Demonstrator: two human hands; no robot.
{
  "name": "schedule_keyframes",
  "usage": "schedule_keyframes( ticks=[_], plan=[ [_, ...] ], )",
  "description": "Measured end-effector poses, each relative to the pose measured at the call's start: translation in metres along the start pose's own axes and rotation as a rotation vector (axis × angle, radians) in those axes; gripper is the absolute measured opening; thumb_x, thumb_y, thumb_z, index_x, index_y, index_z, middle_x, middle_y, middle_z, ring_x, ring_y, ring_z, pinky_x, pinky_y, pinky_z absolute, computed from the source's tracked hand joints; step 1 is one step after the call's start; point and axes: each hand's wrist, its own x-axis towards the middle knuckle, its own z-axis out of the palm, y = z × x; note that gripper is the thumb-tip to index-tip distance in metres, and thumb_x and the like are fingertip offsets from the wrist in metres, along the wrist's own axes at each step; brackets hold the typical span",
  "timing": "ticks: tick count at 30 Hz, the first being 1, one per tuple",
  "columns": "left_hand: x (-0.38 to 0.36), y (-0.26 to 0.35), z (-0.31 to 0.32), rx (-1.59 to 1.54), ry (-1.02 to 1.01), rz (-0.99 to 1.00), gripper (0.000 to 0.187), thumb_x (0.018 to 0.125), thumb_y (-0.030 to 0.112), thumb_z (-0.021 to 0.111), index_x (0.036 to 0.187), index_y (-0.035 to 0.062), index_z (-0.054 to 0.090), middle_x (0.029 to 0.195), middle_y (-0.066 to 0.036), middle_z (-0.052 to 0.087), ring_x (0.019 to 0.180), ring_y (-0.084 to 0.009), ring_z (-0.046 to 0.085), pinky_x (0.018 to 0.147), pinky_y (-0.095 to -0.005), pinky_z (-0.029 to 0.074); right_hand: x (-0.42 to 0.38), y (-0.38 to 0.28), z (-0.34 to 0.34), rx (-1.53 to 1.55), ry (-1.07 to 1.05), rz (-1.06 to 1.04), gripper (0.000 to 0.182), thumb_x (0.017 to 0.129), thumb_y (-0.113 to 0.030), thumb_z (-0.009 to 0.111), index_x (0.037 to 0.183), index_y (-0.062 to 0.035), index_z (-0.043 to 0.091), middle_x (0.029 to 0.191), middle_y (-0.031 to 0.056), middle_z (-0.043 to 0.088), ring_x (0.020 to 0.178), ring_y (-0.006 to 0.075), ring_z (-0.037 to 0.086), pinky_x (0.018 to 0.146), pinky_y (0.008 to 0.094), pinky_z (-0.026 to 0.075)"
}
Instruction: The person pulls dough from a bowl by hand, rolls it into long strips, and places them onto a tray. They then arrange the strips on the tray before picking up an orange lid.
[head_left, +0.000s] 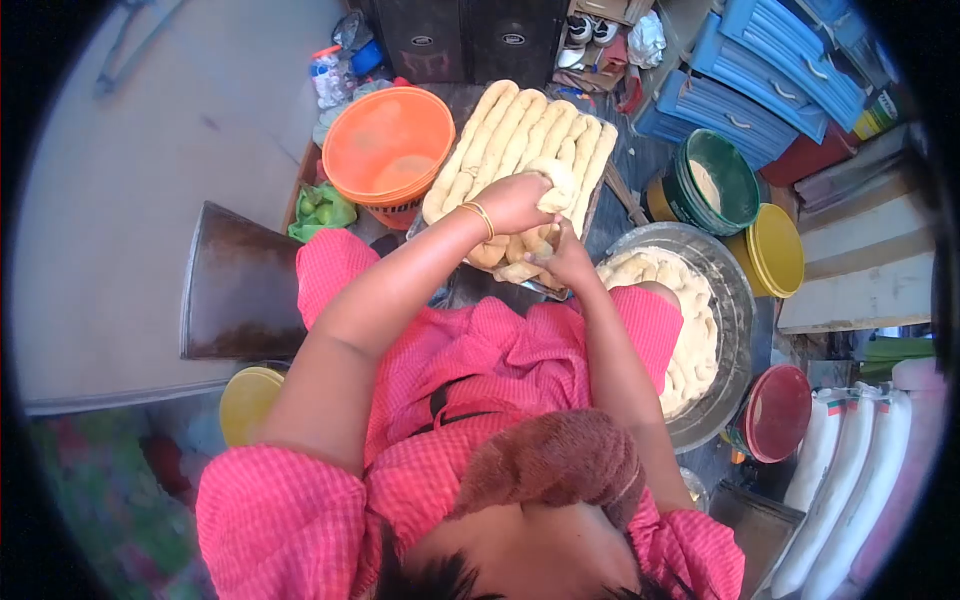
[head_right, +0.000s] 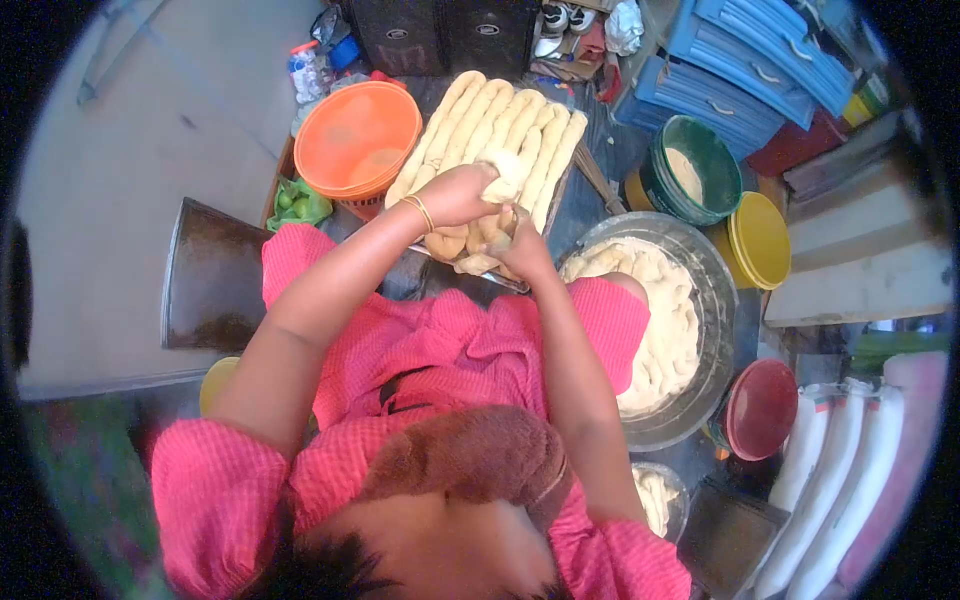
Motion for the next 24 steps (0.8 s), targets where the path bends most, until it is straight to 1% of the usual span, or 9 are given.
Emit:
schedule_keyframes(
  ticks=[3, 5, 8, 9, 13, 16, 20, 22, 24],
  plan=[
    [-0.009, 0.03, -0.039, -0.075, 0.083, 0.008, 0.044, 0.076, 0.036, 0.062, 0.1, -0.0004, 0.057, 0.096, -0.022, 0.058, 0.09, -0.0366, 0.055, 0.08, -0.0391, 0.043, 0.006, -0.002, 0.003, -0.156, 0.133, -0.119, 0.066, 0.069, -0.022, 0.072, 0.124, -0.0039, 0.04, 0.103, 0.0223, 0.057, 0.096, 0.0327, 0.057, 0.084, 0.0351, 0.043],
    [-0.014, 0.044, -0.064, -0.178, 0.218, 0.132, 0.048, 0.077, 0.039, 0.062, 0.102, -0.0009, 0.055, 0.096, -0.021, 0.059, 0.091, -0.0358, 0.056, 0.08, -0.0384, 0.044, 0.011, -0.001, -0.003, -0.041, -0.158, -0.007, 0.049, 0.072, -0.024, 0.069, 0.111, 0.0007, 0.05, 0.097, 0.0208, 0.059, 0.09, 0.031, 0.059, 0.078, 0.0337, 0.046],
    [-0.023, 0.069, -0.101, -0.228, 0.274, 0.185, 0.048, 0.075, 0.041, 0.062, 0.094, -0.003, 0.056, 0.092, -0.023, 0.057, 0.089, -0.037, 0.055, 0.079, -0.0397, 0.043, 0.004, -0.039, -0.015, 0.115, -0.174, 0.239, 0.036, 0.076, -0.025, 0.065, 0.097, 0.0026, 0.055, 0.093, 0.0178, 0.06, 0.085, 0.0261, 0.06, 0.068, 0.0314, 0.05],
    [-0.023, 0.069, -0.102, -0.229, 0.275, 0.185, 0.048, 0.075, 0.041, 0.062, 0.094, -0.003, 0.056, 0.092, -0.023, 0.057, 0.089, -0.037, 0.055, 0.079, -0.0397, 0.043, 0.0, -0.05, -0.016, 0.256, -0.13, 0.19, 0.028, 0.081, -0.02, 0.058, 0.097, 0.0022, 0.052, 0.095, 0.0136, 0.058, 0.084, 0.0219, 0.06, 0.063, 0.0301, 0.053],
    [-0.024, 0.063, -0.104, -0.189, 0.288, 0.186, 0.052, 0.077, 0.039, 0.064, 0.107, -0.0015, 0.053, 0.099, -0.018, 0.06, 0.093, -0.031, 0.057, 0.082, -0.0352, 0.044, 0.001, -0.051, -0.021, 0.785, -0.104, 0.159, 0.022, 0.085, -0.006, 0.046, 0.105, 0.0027, 0.047, 0.1, 0.0129, 0.055, 0.086, 0.0243, 0.059, 0.069, 0.0353, 0.055],
    [-0.024, 0.044, -0.082, -0.351, 0.237, 0.159, 0.052, 0.077, 0.038, 0.064, 0.11, -0.0009, 0.053, 0.103, -0.016, 0.06, 0.096, -0.0265, 0.057, 0.085, -0.0337, 0.043, 0.0, -0.037, -0.014, 0.884, 0.02, 0.162, 0.025, 0.084, -0.005, 0.048, 0.107, 0.0032, 0.047, 0.099, 0.0133, 0.055, 0.084, 0.0237, 0.059, 0.072, 0.0339, 0.054],
    [-0.026, 0.006, -0.038, -0.48, 0.177, 0.09, 0.05, 0.078, 0.035, 0.065, 0.11, -0.0011, 0.053, 0.103, -0.015, 0.06, 0.097, -0.024, 0.057, 0.086, -0.0328, 0.042, 0.004, 0.002, -0.01, 0.922, 0.12, 0.245, 0.029, 0.083, -0.003, 0.049, 0.111, 0.003, 0.046, 0.101, 0.0126, 0.054, 0.088, 0.0235, 0.058, 0.074, 0.0324, 0.053],
    [-0.03, -0.007, -0.022, -0.462, 0.106, -0.037, 0.048, 0.077, 0.035, 0.065, 0.107, -0.0017, 0.054, 0.101, -0.017, 0.061, 0.095, -0.0261, 0.058, 0.085, -0.0333, 0.043, 0.001, 0.014, -0.012, 0.559, 0.046, 0.289, 0.033, 0.083, -0.003, 0.05, 0.115, 0.0024, 0.046, 0.105, 0.0126, 0.052, 0.094, 0.0229, 0.055, 0.072, 0.0315, 0.053],
    [-0.029, -0.015, -0.013, -0.414, 0.104, -0.043, 0.047, 0.077, 0.033, 0.065, 0.105, -0.0024, 0.055, 0.099, -0.02, 0.06, 0.094, -0.0291, 0.058, 0.084, -0.0342, 0.043, -0.003, 0.015, -0.012, 0.637, 0.066, 0.306, 0.034, 0.082, -0.002, 0.049, 0.116, 0.0019, 0.045, 0.11, 0.0139, 0.05, 0.099, 0.0234, 0.053, 0.073, 0.0327, 0.054]
  ],
)
